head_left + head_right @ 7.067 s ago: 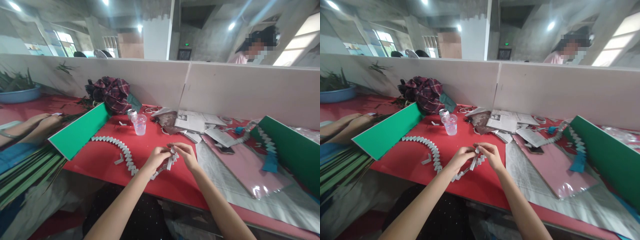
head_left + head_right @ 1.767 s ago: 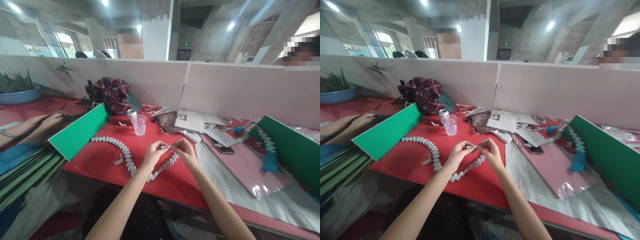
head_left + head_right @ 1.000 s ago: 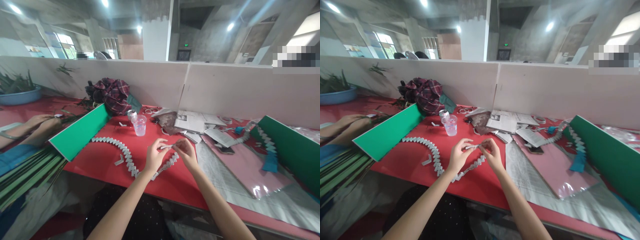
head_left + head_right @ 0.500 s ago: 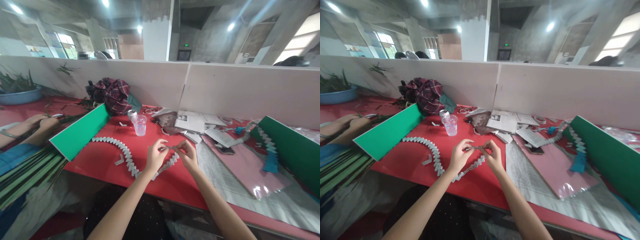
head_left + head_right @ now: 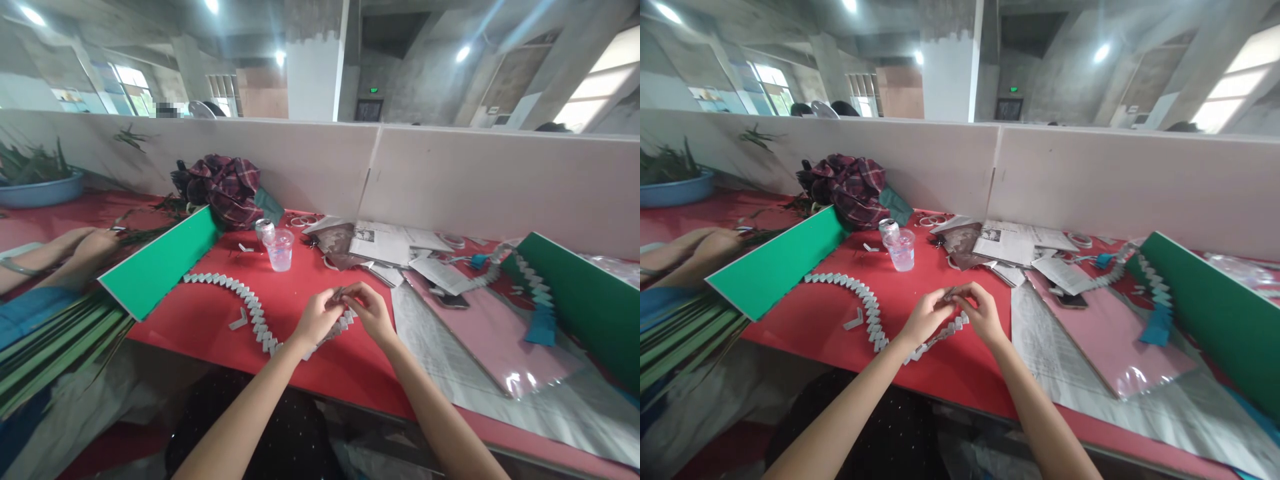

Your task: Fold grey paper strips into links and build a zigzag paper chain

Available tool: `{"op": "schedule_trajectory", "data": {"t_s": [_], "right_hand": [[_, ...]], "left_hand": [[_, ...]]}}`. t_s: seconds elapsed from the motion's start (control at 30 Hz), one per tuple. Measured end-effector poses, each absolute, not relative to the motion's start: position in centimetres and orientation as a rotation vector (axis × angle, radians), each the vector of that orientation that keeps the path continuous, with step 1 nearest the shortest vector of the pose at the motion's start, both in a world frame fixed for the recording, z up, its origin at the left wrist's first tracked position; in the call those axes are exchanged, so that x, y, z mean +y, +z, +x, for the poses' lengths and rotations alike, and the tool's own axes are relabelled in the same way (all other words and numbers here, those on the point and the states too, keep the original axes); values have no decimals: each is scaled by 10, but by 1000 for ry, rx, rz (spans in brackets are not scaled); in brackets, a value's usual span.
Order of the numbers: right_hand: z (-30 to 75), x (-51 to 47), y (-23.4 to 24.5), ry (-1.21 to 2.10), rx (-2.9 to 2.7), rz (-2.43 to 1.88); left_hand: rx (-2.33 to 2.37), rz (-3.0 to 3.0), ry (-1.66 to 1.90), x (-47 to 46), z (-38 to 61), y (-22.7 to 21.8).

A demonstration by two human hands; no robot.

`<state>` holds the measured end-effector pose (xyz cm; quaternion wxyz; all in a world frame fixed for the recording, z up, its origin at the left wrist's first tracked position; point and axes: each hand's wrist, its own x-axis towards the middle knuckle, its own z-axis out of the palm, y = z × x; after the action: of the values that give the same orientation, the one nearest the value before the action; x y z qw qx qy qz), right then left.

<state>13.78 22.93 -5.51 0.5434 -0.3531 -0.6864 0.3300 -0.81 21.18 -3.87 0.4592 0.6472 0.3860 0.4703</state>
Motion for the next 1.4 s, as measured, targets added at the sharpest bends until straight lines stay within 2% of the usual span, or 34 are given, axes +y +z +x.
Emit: {"op": "schedule_trajectory", "data": {"t_s": [0.27, 0.6, 0.97, 1.4], "right_hand": [[139, 226, -52, 827, -1608, -872], [142, 230, -52, 663, -1677, -900], [142, 228, -53, 453, -1729, -947], [141, 229, -48, 840, -1644, -909]], "left_hand": [[979, 1646, 1200, 214, -12, -39], [1031, 1795, 1199, 216, -15, -42], [960, 1433, 1128, 218, -16, -34], [1043, 1701, 1263, 219, -19, -35]]}}
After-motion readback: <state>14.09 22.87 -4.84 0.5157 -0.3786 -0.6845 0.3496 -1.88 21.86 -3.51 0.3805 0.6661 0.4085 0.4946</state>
